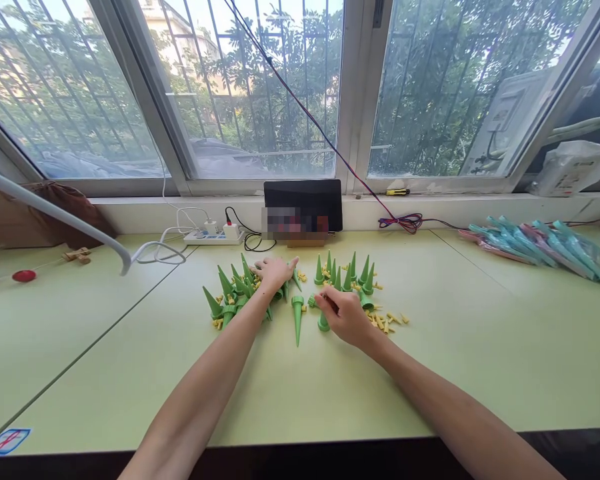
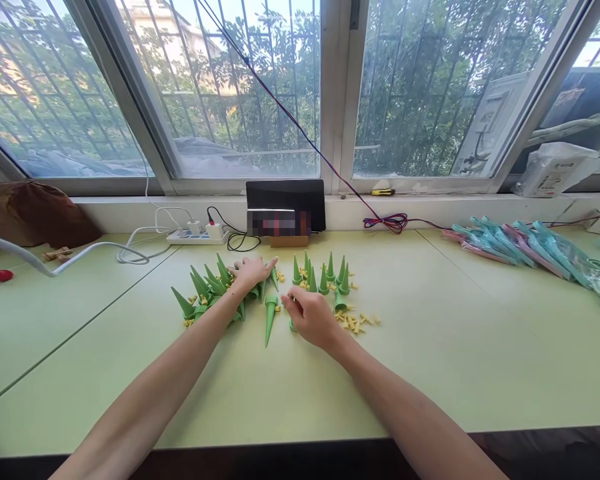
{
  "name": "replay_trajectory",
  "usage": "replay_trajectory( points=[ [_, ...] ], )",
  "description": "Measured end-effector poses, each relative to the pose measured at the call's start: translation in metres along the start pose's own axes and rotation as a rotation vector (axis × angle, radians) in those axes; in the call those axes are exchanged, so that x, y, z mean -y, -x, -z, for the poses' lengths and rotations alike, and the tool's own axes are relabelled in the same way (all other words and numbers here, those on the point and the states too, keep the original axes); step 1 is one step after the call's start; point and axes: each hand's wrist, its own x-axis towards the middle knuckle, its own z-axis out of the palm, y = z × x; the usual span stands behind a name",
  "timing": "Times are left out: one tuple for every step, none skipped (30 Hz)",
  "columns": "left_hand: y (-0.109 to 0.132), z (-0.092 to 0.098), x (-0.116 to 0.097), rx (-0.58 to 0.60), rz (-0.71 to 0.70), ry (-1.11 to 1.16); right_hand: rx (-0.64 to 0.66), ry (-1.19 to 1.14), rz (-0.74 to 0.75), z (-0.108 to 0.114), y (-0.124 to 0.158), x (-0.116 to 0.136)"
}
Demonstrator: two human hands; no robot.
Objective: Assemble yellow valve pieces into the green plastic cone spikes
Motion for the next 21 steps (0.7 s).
replay_trajectory(
  points=[
    [-0.001,0.0,0.0,0.006,-0.006,0.001,-0.001,0.001,0.001,0.0,0.0,0.0],
    [-0.001,0.0,-0.001,0.008,-0.016,0.0,-0.001,0.0,0.002,0.0,0.0,0.0],
    [-0.001,-0.001,-0.001,0.007,-0.029,-0.002,0.0,-0.001,0.003,0.0,0.0,0.0],
    [0.001,-0.002,-0.002,0.004,-0.047,-0.006,0.0,-0.001,0.003,0.0,0.0,0.0],
    [0.003,-0.004,-0.003,-0.001,-0.07,-0.011,0.001,0.001,0.003,0.0,0.0,0.0],
    [0.004,-0.005,-0.004,-0.006,-0.096,-0.016,0.001,0.003,0.003,0.0,0.0,0.0],
    [0.006,-0.007,-0.004,-0.012,-0.126,-0.021,0.001,0.004,0.001,0.0,0.0,0.001],
    [0.008,-0.009,-0.005,-0.018,-0.151,-0.025,0.002,0.004,-0.002,0.001,0.0,0.001],
    [0.009,-0.01,-0.005,-0.024,-0.169,-0.029,0.004,0.003,-0.004,0.001,0.0,0.001],
    [0.01,-0.012,-0.005,-0.029,-0.182,-0.031,0.006,-0.001,-0.006,0.001,0.0,0.001],
    [0.01,-0.013,-0.004,-0.034,-0.189,-0.032,0.007,-0.003,-0.008,0.001,0.0,0.001],
    [0.011,-0.013,-0.003,-0.038,-0.194,-0.033,0.01,-0.003,-0.008,0.001,0.0,0.001],
    [0.012,-0.014,-0.003,-0.043,-0.198,-0.032,0.011,-0.001,-0.008,0.0,0.0,0.001],
    [0.013,-0.014,-0.002,-0.048,-0.202,-0.03,0.012,0.002,-0.007,0.0,0.0,0.001],
    [0.015,-0.013,-0.002,-0.053,-0.205,-0.028,0.012,0.006,-0.006,0.0,0.0,0.001],
    [0.016,-0.012,-0.001,-0.059,-0.207,-0.024,0.012,0.009,-0.006,0.0,0.0,0.001],
    [0.018,-0.011,-0.001,-0.065,-0.207,-0.02,0.016,0.011,-0.008,0.0,0.0,0.0],
    [0.019,-0.01,-0.002,-0.073,-0.203,-0.014,0.015,0.013,-0.013,0.0,0.0,0.0],
    [0.02,-0.008,-0.002,-0.081,-0.193,-0.007,0.015,0.014,-0.016,0.0,0.0,0.0],
    [0.02,-0.006,-0.003,-0.09,-0.176,0.001,0.015,0.016,-0.018,0.0,0.0,0.0],
    [0.018,-0.004,-0.004,-0.099,-0.149,0.009,0.015,0.016,-0.018,0.0,0.0,0.0]
  ],
)
